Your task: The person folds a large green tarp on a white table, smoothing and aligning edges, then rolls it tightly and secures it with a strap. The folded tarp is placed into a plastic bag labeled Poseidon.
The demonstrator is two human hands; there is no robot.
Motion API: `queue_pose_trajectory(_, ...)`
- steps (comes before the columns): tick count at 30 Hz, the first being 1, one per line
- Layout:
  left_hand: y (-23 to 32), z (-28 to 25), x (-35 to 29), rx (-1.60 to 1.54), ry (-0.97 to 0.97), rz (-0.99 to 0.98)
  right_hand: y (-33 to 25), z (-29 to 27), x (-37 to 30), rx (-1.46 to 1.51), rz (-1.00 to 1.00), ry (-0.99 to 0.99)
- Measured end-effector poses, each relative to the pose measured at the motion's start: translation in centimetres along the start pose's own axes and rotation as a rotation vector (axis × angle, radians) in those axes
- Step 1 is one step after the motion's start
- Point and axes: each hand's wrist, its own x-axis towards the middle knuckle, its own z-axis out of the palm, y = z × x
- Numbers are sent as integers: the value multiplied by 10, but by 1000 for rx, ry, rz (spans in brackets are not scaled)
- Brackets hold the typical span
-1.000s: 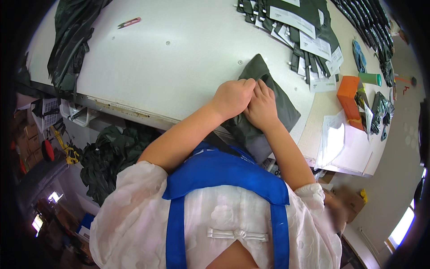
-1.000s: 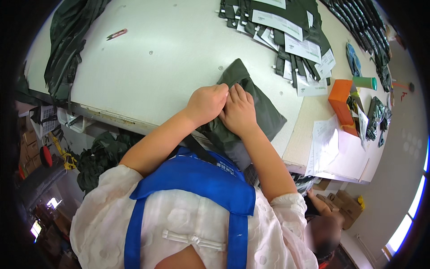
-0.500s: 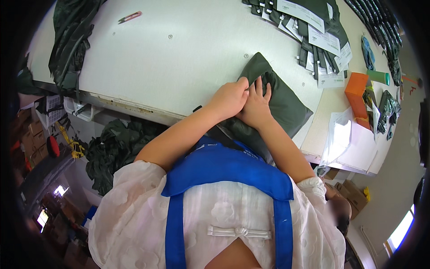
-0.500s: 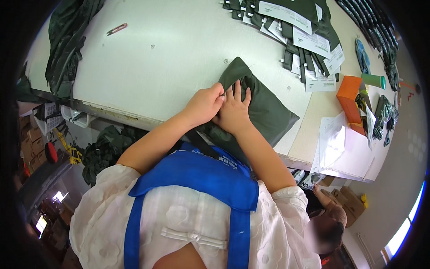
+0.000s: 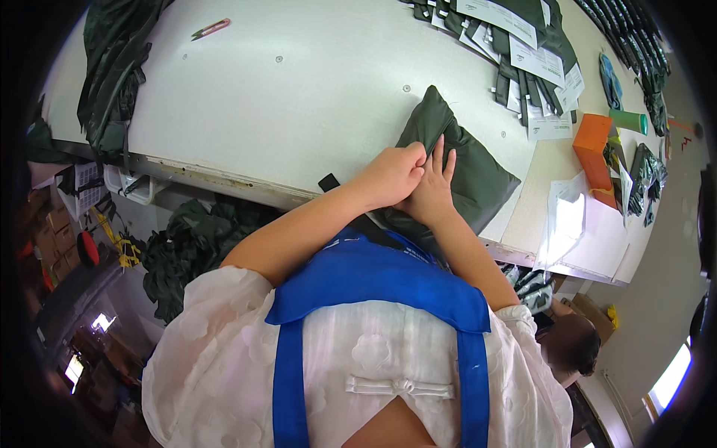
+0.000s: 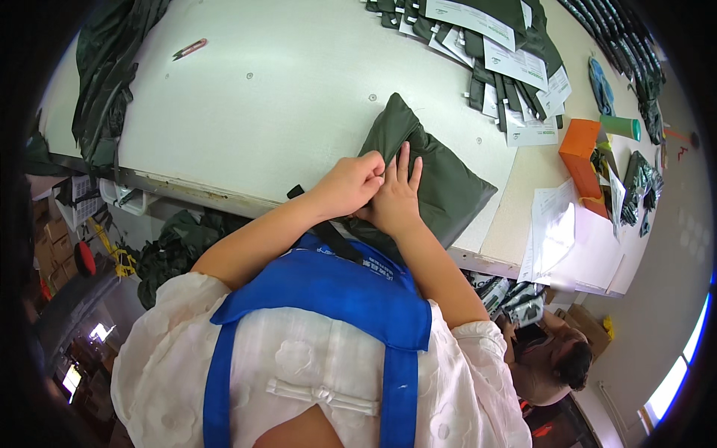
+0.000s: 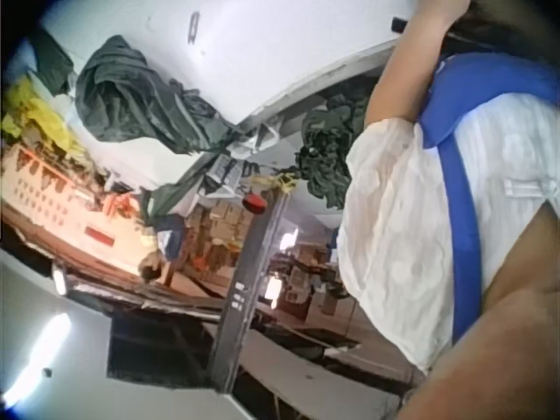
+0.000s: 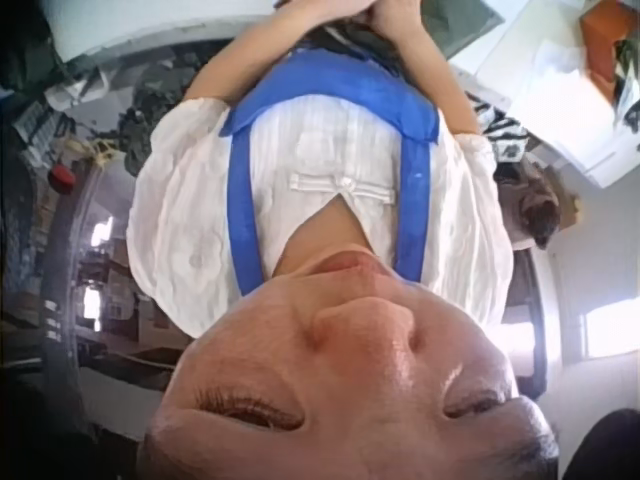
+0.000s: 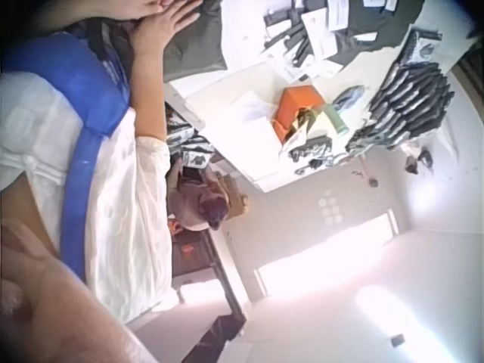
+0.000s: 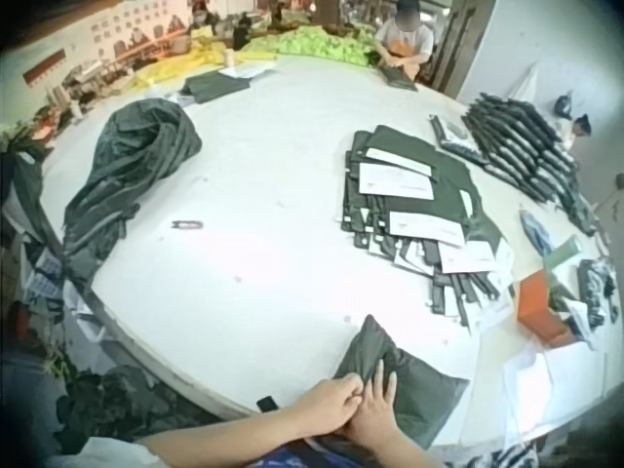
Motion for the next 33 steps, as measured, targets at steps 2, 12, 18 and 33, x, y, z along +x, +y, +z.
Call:
queue_pose_trajectory(2, -12, 6, 6, 25, -46, -79, 11, 7, 3, 80, -45, 24)
queue_pose_trajectory(12, -31, 15, 27, 310, -106, -166, 16, 2, -10, 911, 58, 569)
queue_pose_trajectory(18, -36, 21, 30, 379, -76, -127, -40, 17, -42, 91, -380, 410)
queue_pose_trajectory(33, 18, -20, -32, 203, 167, 158, -44, 0, -47, 613, -123, 433)
